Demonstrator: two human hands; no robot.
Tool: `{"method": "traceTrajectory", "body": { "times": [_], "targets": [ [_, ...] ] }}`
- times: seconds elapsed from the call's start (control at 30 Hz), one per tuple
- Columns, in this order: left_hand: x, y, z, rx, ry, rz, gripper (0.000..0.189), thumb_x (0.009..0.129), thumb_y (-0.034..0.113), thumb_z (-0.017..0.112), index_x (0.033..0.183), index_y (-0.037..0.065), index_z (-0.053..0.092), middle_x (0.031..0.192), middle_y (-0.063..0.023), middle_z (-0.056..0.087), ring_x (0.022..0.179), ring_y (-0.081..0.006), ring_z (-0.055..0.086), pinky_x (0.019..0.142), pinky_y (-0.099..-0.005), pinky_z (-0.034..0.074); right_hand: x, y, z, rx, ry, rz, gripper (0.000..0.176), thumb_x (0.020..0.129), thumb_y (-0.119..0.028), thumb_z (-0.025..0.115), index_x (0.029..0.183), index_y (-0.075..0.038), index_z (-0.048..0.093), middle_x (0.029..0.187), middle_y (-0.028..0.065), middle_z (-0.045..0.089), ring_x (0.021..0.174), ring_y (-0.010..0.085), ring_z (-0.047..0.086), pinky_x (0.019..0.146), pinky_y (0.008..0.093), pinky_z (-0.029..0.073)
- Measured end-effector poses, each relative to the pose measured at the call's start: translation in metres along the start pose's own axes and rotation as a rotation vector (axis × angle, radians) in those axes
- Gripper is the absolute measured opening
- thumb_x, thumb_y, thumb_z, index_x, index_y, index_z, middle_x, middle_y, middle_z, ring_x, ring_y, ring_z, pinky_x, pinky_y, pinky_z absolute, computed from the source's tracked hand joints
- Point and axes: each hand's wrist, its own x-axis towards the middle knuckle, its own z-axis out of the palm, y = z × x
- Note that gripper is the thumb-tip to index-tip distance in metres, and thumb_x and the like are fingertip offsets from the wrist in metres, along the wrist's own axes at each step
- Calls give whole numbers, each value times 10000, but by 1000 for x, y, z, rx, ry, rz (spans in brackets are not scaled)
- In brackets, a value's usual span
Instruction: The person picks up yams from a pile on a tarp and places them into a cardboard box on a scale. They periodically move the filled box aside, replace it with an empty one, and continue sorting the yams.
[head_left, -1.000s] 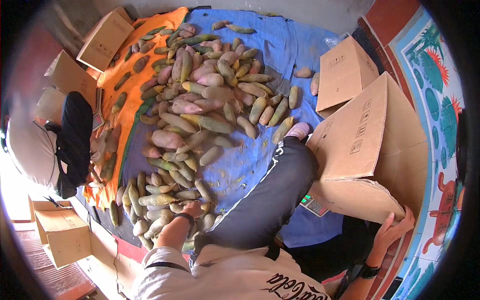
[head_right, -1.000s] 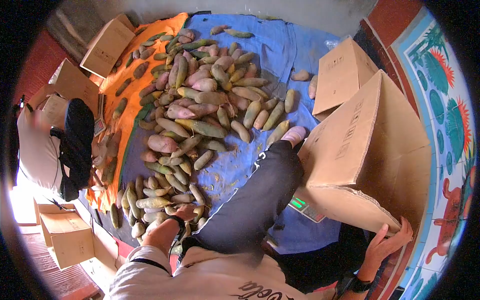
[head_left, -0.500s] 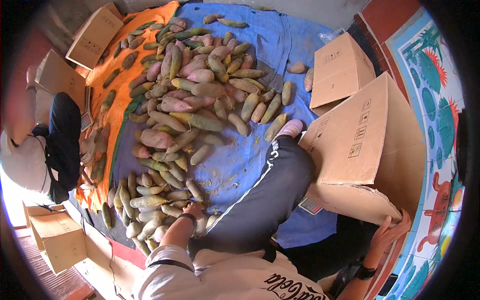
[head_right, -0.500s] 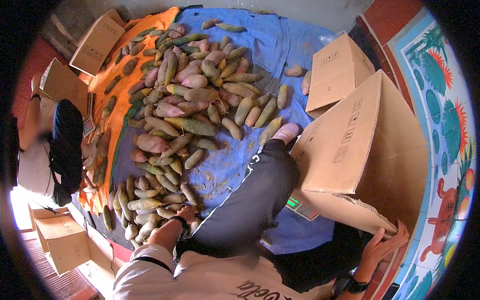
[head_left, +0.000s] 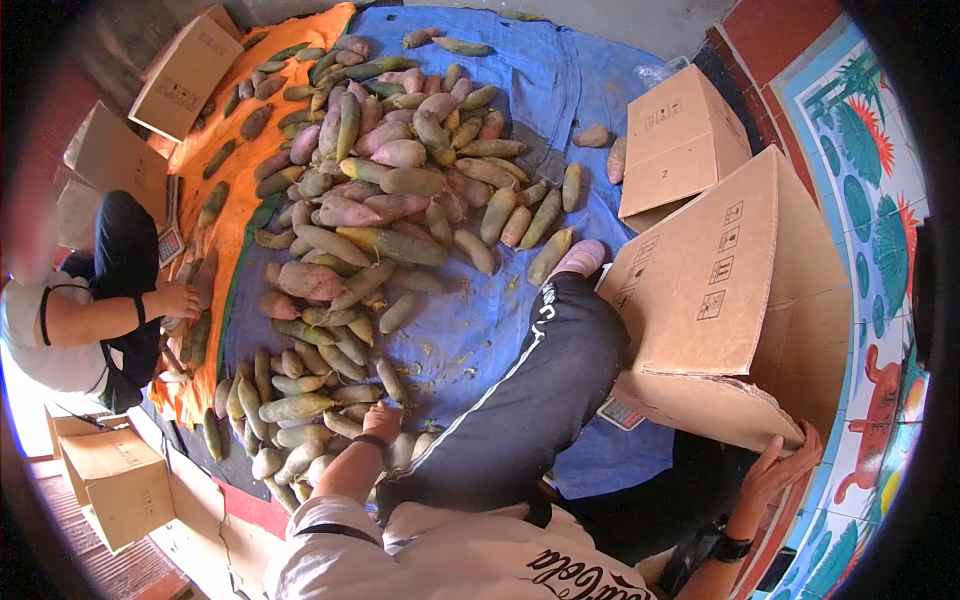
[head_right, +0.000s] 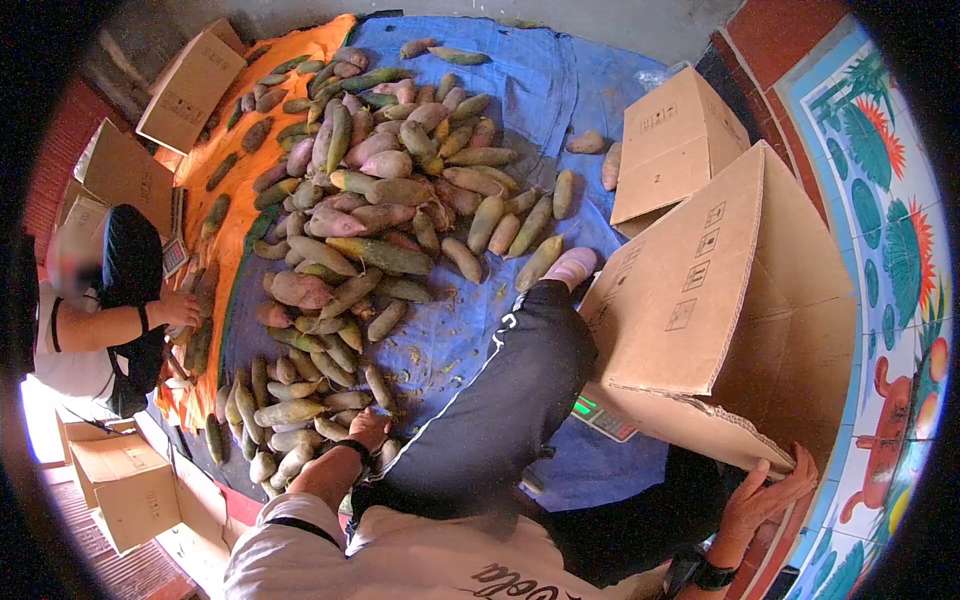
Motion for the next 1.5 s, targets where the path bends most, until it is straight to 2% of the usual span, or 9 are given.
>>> {"method": "traceTrajectory", "body": {
  "times": [0.17, 0.27, 0.33, 0.67, 0.9, 1.07, 1.3, 1.47, 1.5],
  "targets": [
    [-5, -2, -19, -74, 98, 7, 196, 859, 261, 451, 913, 160, 611, 970, -188, 571, 830, -329, 599, 737, -428, 473, 2, 0, 0, -18, 13, -24, 415, 929, -309, 428, 1167, 31, 432, 1123, 225, 451, 1046, 371, 433, 925, 494, 327],
    [-14, 12, -78, -164, 265, -112, 194, 855, 282, 482, 904, 145, 611, 954, -198, 559, 818, -343, 595, 725, -437, 476, 1, 2, 2, -12, 21, -23, 426, 931, -325, 427, 1165, 31, 436, 1122, 228, 451, 1047, 374, 433, 925, 494, 326],
    [-17, 17, -114, -349, 543, -73, 109, 788, 206, 579, 866, 147, 626, 904, -181, 545, 814, -346, 593, 706, -426, 499, 1, 2, 3, -4, 28, -19, 434, 930, -334, 428, 1164, 32, 438, 1121, 231, 450, 1048, 376, 433, 926, 493, 325],
    [1, 20, -170, -543, 869, -56, 115, 770, 151, 611, 882, 124, 609, 882, -198, 536, 794, -377, 558, 711, -451, 466, -3, 3, 2, 0, 44, -31, 456, 925, -348, 438, 1168, 38, 437, 1120, 234, 450, 1047, 375, 438, 916, 481, 332],
    [5, 19, -158, -563, 735, -183, 218, 812, 150, 575, 1028, 150, 542, 910, -217, 547, 842, -401, 563, 739, -473, 467, 0, 0, 1, 6, 38, -33, 446, 922, -337, 441, 1171, 33, 436, 1099, 225, 456, 1034, 364, 447, 907, 476, 340],
    [24, 10, -142, -570, 513, -121, 491, 771, 163, 623, 1209, 115, 407, 1077, -223, 542, 981, -384, 547, 832, -439, 456, 1, -1, 2, 10, 47, -41, 437, 919, -326, 442, 1171, 31, 437, 1093, 220, 460, 1032, 361, 449, 907, 474, 341],
    [42, 16, -143, -510, 487, -45, 621, 752, 177, 645, 1288, 78, 348, 1170, -225, 505, 1066, -366, 513, 884, -420, 438, -1, 1, 2, 27, 35, -19, 436, 914, -324, 450, 1169, 29, 440, 1098, 224, 460, 1028, 365, 450, 906, 475, 340],
    [37, 16, -160, -576, 379, -241, 769, 754, 183, 632, 1396, 79, 222, 1190, -231, 512, 1085, -352, 519, 911, -404, 435, -1, 2, 2, 24, 35, -28, 438, 920, -331, 444, 1166, 31, 442, 1096, 227, 461, 1030, 364, 447, 905, 479, 338],
    [29, 17, -165, -604, 408, -258, 688, 752, 173, 618, 1353, 78, 297, 1174, -222, 529, 1075, -348, 527, 904, -404, 437, -1, 2, 2, 26, 33, -29, 438, 922, -334, 442, 1164, 31, 442, 1096, 226, 462, 1030, 363, 446, 905, 480, 338]
  ]
}}
